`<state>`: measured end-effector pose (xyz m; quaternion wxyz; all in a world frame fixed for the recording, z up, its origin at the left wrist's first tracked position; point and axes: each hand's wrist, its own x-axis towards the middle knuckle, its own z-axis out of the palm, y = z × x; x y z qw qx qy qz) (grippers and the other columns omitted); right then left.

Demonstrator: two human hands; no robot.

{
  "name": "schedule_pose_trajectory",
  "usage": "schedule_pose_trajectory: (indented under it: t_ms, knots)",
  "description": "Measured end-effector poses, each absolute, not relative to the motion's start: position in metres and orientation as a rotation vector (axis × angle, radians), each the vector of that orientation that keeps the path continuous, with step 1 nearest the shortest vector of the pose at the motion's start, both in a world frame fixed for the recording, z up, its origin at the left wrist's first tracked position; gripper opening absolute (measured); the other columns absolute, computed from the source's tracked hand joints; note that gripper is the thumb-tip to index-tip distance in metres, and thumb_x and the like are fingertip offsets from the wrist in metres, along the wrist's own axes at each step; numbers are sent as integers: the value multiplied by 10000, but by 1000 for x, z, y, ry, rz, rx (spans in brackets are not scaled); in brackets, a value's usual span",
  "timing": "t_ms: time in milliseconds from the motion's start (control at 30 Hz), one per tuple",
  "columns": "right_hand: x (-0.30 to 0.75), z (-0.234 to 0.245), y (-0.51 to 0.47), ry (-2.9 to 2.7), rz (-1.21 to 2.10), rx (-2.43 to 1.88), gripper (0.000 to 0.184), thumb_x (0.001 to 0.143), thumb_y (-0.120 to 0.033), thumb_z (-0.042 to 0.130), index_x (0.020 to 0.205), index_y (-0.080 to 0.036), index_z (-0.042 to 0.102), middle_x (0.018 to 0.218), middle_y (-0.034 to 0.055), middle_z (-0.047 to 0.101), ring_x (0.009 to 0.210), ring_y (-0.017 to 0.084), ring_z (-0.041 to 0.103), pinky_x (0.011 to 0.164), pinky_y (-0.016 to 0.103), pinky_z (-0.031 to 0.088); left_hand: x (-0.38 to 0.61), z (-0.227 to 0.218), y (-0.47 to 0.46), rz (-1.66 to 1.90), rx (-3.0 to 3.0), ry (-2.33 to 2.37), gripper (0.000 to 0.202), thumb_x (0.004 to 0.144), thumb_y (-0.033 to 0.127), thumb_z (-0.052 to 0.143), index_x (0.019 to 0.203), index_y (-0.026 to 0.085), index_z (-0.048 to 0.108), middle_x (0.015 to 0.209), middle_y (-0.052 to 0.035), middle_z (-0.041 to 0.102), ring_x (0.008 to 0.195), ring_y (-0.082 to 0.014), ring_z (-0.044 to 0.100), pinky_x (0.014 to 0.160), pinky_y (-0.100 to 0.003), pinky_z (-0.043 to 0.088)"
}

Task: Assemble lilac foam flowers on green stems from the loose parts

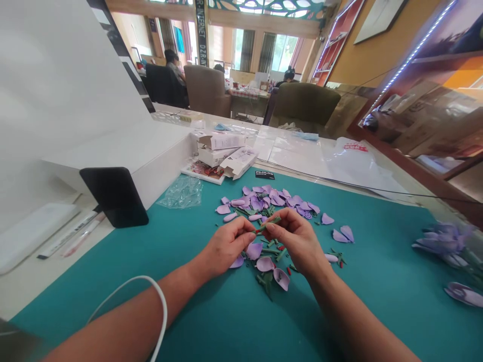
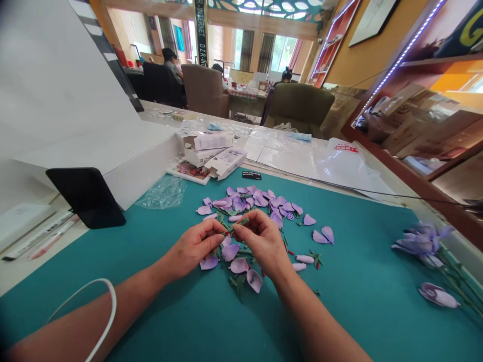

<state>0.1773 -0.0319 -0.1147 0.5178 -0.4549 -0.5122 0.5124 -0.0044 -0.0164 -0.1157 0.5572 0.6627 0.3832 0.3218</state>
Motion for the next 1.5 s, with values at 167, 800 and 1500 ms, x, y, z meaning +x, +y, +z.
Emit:
schedule_pose_trajectory:
  t_ms: [167, 800, 1500]
  knots:
    - [178, -116, -34, -1257, 1233, -1120, 256, 753, -401, 732, 834, -203, 590, 653, -12, 644, 631, 143, 625, 615, 280, 514, -6, -116, -15, 759, 1667, 929, 194, 871, 363, 480, 872, 185, 558, 734, 7, 523, 670, -142, 452, 610, -260, 377]
    - [161, -123, -42, -1261, 1286, -1094, 330, 828, -540, 578, 869, -233, 462, 674, -34, 581, 579, 123, 543, 556, 270, 462, -6, -116, -17, 709, 1876, 1036, 183, 913, 341, 405, 836, 208, 505, 745, 10, 559, 695, -167, 499, 640, -281, 371]
    - [148, -139, -44, -1259, 1315, -979, 290, 903, -524, 486, 907, -249, 392, 485, -119, 381, 378, 86, 310, 383, 206, 247, -5, -125, -21, 795, 2007, 1045, 153, 930, 301, 386, 844, 215, 479, 754, 2, 556, 681, -167, 527, 641, -281, 393]
